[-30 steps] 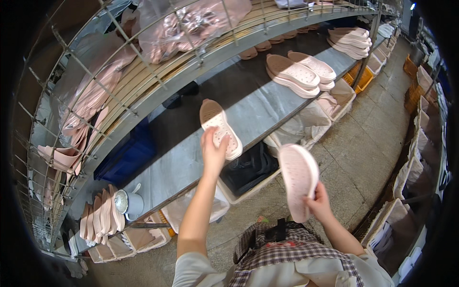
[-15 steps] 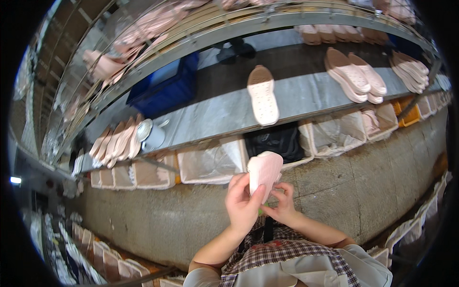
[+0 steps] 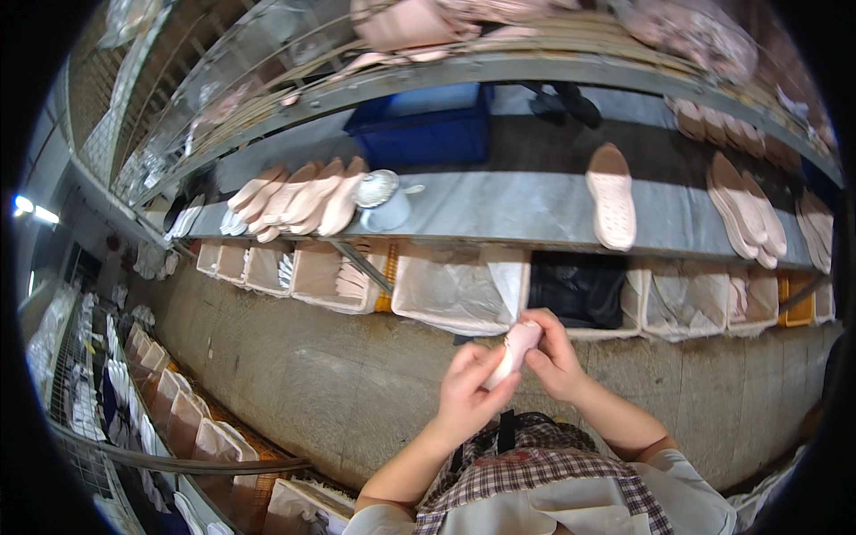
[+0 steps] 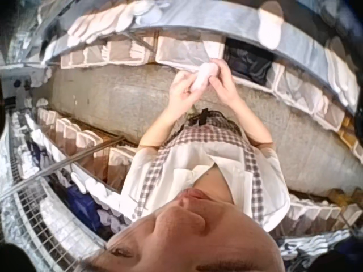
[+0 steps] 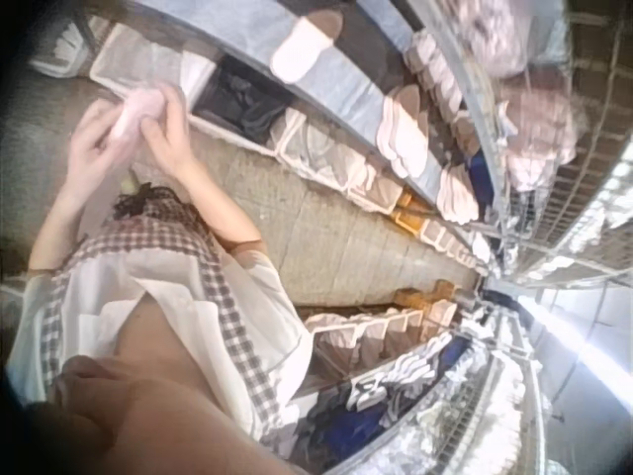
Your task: The person picks up pink slippers from a shelf, wipes them with a cloth, and uses a brush to clean the soles. They then stack the cleaned slippers and place them into a container.
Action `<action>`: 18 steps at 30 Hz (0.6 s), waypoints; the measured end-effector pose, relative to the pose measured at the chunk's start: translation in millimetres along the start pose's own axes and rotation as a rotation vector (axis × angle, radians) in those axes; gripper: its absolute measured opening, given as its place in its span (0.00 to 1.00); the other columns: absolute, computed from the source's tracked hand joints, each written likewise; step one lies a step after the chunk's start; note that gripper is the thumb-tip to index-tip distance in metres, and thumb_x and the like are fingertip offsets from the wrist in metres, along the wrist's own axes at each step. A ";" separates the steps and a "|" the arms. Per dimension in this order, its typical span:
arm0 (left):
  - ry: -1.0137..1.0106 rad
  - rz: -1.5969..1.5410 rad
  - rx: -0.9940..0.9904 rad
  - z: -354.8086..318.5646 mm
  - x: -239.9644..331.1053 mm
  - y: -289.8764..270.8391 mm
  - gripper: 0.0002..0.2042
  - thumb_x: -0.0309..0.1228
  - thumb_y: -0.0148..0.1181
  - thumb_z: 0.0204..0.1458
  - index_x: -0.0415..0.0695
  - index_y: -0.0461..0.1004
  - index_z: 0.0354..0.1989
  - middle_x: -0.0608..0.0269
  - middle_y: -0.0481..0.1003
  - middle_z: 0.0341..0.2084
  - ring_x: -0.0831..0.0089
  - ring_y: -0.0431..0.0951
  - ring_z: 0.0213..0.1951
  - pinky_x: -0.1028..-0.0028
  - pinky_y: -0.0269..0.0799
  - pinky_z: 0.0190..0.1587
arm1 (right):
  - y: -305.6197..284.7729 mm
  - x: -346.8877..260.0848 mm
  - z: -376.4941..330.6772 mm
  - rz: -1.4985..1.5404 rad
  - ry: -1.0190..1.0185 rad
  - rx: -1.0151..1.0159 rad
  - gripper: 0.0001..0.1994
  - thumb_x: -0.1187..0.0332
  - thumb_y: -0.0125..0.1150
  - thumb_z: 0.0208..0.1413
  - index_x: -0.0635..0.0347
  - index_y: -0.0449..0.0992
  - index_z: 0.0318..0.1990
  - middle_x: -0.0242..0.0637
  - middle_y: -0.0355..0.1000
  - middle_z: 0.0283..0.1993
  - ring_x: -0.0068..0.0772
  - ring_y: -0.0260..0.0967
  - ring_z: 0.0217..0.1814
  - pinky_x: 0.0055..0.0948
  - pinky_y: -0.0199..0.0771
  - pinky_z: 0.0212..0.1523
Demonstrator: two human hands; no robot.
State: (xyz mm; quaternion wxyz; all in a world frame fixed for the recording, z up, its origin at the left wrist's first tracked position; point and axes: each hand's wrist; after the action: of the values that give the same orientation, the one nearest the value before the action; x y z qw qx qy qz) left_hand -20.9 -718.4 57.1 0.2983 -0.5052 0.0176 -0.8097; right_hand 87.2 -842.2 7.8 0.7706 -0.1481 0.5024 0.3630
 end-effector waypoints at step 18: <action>-0.275 0.008 -0.021 -25.6 -143.4 -246.0 0.19 0.24 0.67 0.41 0.39 0.75 0.45 0.58 0.71 0.28 0.66 0.74 0.30 0.73 0.69 0.33 | 169.1 160.7 325.1 -1.252 -0.271 0.012 0.23 0.59 0.63 0.47 0.56 0.72 0.51 0.45 0.63 0.56 0.49 0.55 0.60 0.40 0.56 0.60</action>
State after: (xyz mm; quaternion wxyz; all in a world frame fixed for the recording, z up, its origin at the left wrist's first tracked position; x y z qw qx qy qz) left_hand -111.9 -451.4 9.9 0.2957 -0.6144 -0.0127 -0.7314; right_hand 221.4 -466.3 35.9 0.8943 -0.3619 0.2210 -0.1432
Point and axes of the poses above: each hand's wrist, its own z-axis towards the middle knuckle, its own y-axis out of the palm, x = y × z
